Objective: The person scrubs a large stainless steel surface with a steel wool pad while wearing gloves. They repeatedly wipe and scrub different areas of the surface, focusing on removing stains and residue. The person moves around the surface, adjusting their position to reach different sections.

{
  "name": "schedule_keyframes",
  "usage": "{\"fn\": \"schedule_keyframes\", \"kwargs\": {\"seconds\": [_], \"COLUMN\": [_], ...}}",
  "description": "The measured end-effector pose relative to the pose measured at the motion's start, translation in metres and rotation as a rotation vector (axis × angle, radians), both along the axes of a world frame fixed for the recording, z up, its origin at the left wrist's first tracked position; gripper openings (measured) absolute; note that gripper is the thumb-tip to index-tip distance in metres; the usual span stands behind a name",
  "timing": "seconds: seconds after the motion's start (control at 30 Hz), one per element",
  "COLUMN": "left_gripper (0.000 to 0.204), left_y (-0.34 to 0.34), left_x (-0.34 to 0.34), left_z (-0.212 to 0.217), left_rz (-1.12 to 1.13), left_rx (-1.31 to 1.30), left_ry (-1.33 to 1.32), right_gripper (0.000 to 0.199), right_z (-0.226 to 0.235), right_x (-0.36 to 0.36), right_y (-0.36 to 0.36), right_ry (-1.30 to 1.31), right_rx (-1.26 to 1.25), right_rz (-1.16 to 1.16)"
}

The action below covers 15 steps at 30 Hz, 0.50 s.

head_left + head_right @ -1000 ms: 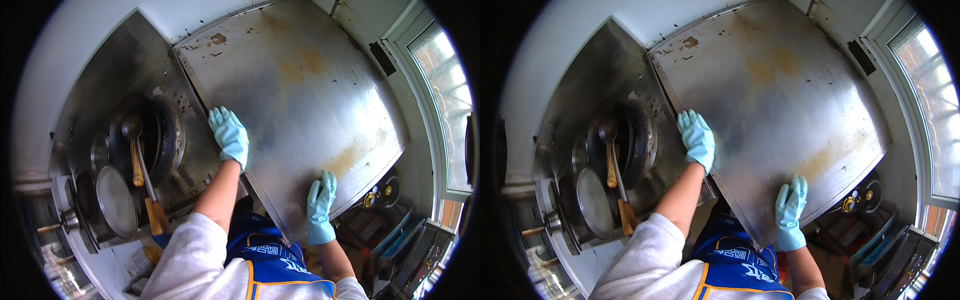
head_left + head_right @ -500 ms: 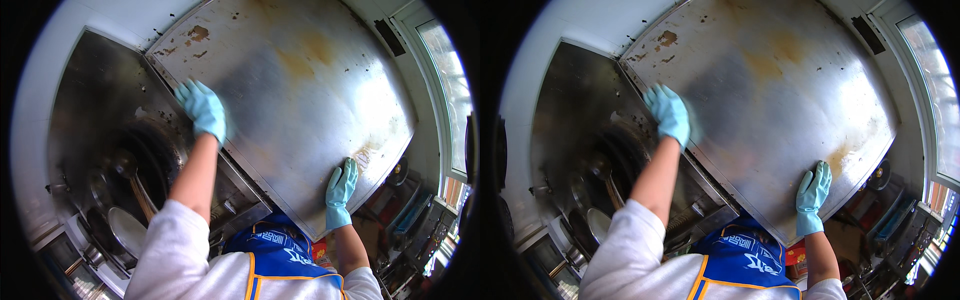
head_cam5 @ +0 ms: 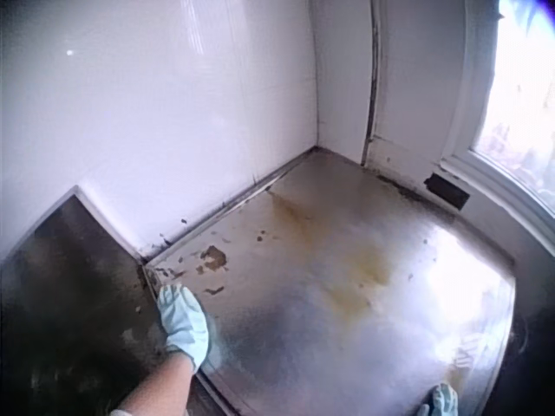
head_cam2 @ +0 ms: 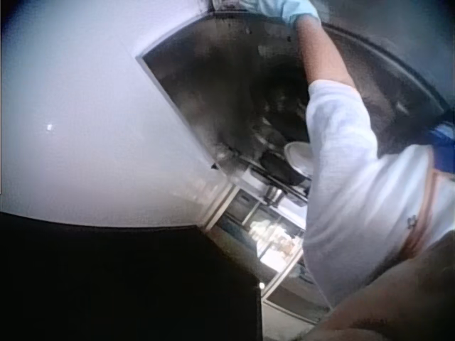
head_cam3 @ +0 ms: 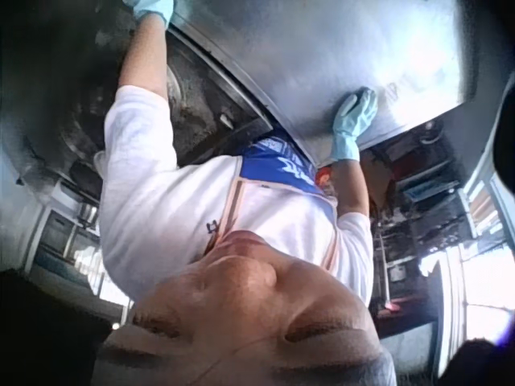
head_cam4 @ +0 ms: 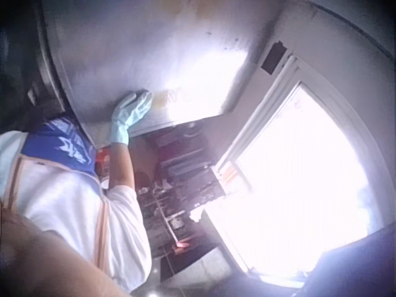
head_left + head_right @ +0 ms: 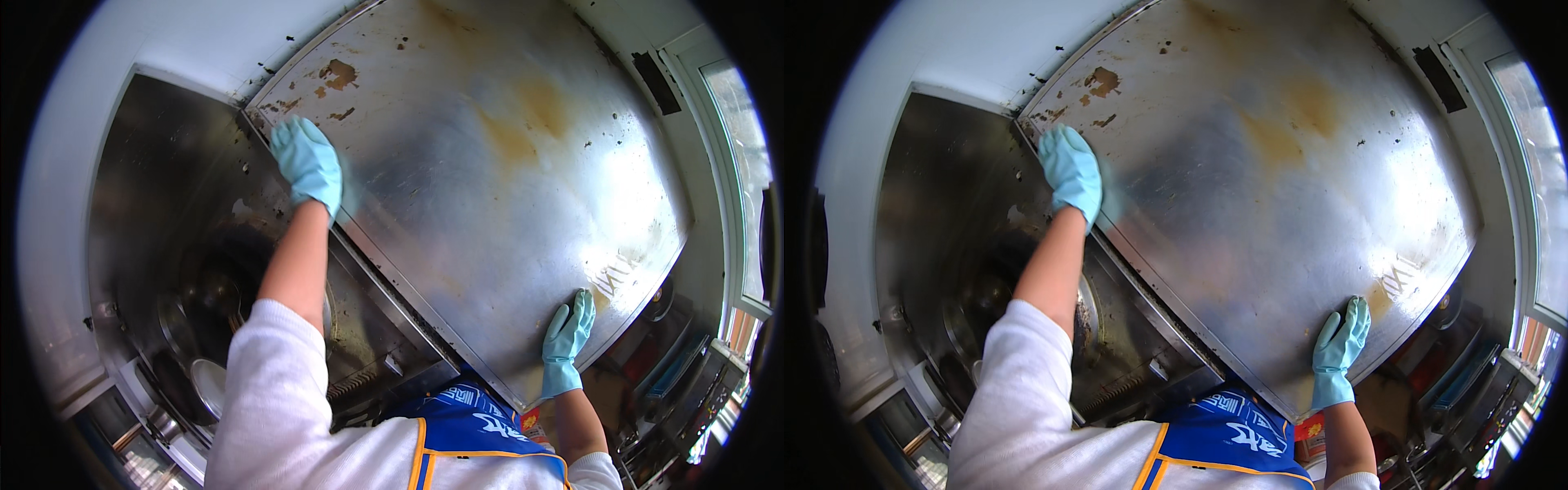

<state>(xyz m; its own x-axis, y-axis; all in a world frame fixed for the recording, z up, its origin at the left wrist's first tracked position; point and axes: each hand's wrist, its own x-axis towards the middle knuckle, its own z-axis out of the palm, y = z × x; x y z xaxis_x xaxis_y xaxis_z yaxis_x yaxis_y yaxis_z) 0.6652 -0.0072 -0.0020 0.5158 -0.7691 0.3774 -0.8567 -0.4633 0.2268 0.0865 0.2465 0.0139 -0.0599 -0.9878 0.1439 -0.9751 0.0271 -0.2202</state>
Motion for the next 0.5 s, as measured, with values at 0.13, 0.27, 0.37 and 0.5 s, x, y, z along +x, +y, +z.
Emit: {"fn": "schedule_keyframes", "kwargs": {"seconds": [0.13, 0.27, 0.37, 0.5], "left_gripper": [0.061, 0.045, 0.035, 0.034], "left_y": [-0.032, 0.02, 0.064, 0.024], "left_x": [-0.007, -0.149, -0.262, -0.245], "left_z": [0.019, 0.034, 0.04, 0.018], "left_rz": [-0.026, -0.537, -0.959, -0.87], "left_rx": [0.13, 0.316, 0.007, 0.059], "left_ry": [-0.058, -0.012, 0.218, 0.631], "right_gripper": [0.047, 0.048, 0.048, 0.048], "right_z": [0.002, 0.004, 0.005, 0.004], "right_x": [0.001, 0.004, 0.004, 0.003], "right_y": [0.0, 0.0, -0.001, -0.001], "right_ry": [0.028, 0.027, 0.032, 0.027], "right_rx": [0.007, 0.046, 0.045, 0.023], "right_rz": [-0.01, -0.028, -0.018, 0.0]}}
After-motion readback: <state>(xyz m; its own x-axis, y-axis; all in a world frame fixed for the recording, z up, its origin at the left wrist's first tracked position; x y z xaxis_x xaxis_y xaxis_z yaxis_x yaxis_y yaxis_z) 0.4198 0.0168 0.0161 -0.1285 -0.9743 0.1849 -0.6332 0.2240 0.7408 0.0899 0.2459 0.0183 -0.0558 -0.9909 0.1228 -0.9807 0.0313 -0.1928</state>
